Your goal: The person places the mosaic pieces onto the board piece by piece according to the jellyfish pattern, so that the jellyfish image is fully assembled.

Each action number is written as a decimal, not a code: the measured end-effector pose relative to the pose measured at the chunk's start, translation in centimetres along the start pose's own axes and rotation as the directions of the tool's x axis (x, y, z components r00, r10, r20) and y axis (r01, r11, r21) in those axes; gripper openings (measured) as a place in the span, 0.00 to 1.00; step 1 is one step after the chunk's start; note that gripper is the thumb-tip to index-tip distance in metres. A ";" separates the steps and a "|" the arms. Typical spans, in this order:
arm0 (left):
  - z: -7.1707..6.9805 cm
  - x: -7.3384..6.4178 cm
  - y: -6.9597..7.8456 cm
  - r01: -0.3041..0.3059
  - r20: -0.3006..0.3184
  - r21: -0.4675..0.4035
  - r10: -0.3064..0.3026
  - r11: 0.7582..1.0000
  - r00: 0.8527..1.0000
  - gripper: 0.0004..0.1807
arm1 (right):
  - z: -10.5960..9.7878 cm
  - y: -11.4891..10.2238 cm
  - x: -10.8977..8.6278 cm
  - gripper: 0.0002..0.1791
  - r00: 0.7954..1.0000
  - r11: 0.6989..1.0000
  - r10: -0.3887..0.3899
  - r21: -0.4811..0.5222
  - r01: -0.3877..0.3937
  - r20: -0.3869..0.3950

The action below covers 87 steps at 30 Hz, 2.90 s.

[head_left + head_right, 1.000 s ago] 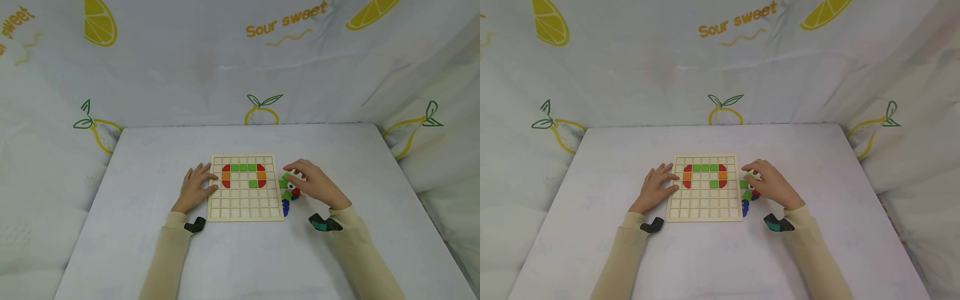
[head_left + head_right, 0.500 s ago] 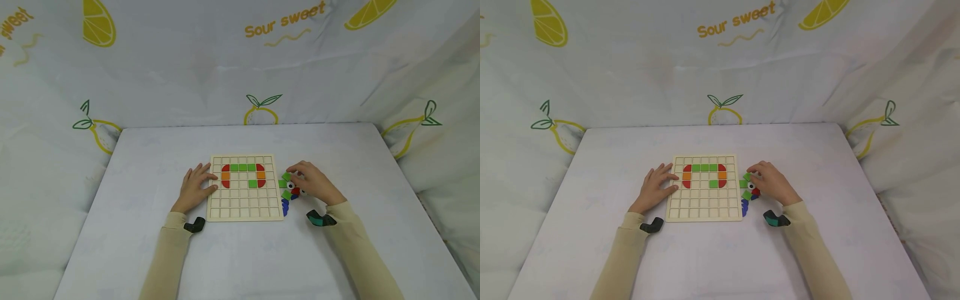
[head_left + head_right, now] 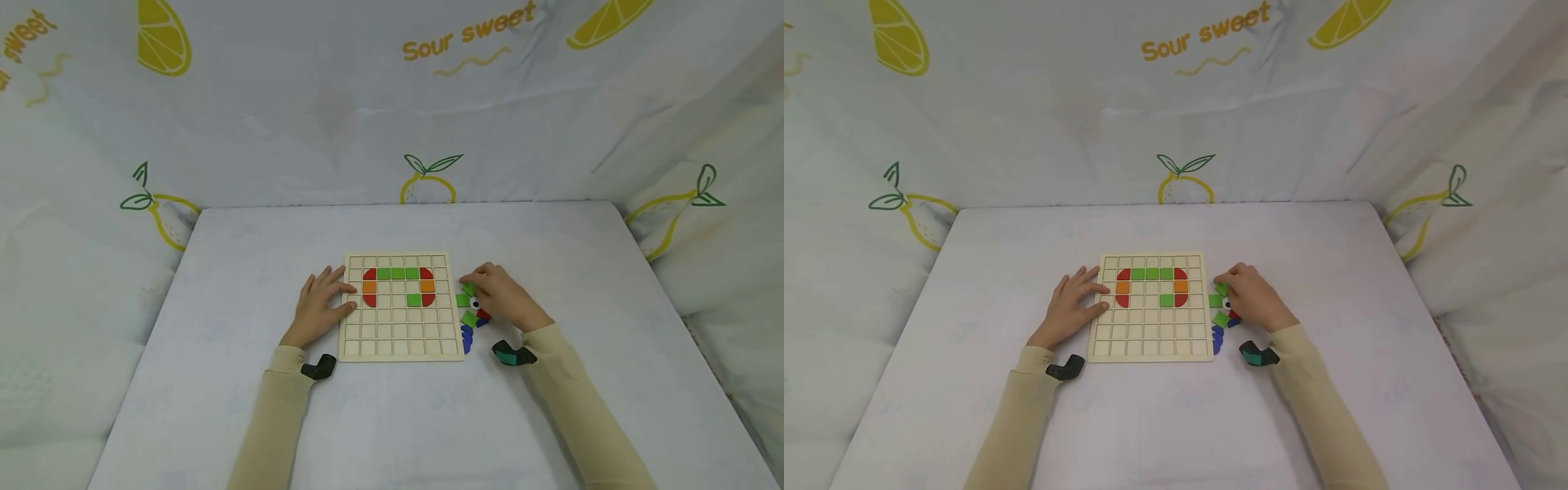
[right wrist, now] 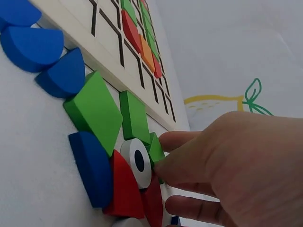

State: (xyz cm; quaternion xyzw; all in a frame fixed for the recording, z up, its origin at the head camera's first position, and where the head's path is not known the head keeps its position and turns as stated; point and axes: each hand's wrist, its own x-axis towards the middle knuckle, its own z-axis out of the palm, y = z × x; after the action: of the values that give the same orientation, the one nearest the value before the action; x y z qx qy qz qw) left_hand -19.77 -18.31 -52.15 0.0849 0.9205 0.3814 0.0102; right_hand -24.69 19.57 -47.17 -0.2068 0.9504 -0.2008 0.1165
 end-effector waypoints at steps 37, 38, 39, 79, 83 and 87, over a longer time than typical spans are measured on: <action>0.3 0.1 -0.5 -0.001 0.002 -0.001 0.001 1.000 1.000 0.14 | -3.5 -3.3 2.8 0.09 0.996 0.934 0.048 0.357 -0.017 -0.077; 0.3 0.1 -0.6 -0.002 0.000 -0.002 0.002 1.000 1.000 0.14 | -3.4 -3.6 2.9 0.09 0.996 0.933 0.042 0.359 -0.013 -0.075; 0.3 0.1 -0.6 -0.003 -0.001 -0.004 0.003 1.000 1.000 0.14 | -3.3 -3.8 3.0 0.09 0.997 0.932 0.037 0.362 -0.007 -0.074; 0.3 0.2 -0.6 -0.011 -0.001 0.000 0.011 1.000 1.000 0.14 | 1.9 -9.2 5.8 0.06 0.983 0.958 -0.154 0.260 0.123 0.103; 0.1 0.1 -0.4 -0.010 0.003 -0.007 0.010 1.000 1.000 0.14 | 2.4 -9.1 6.0 0.05 0.979 0.962 -0.172 0.233 0.143 0.108; 0.0 0.0 -0.2 -0.010 0.007 -0.015 0.010 1.000 1.000 0.14 | 2.7 -9.1 6.1 0.04 0.975 0.963 -0.187 0.219 0.158 0.121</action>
State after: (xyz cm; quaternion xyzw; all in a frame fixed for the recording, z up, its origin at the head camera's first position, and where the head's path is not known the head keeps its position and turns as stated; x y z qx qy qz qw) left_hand -19.85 -18.47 -52.33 0.0908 0.9171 0.3881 0.0123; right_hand -26.12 8.36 -46.47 -0.2892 0.8920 -0.2932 0.1862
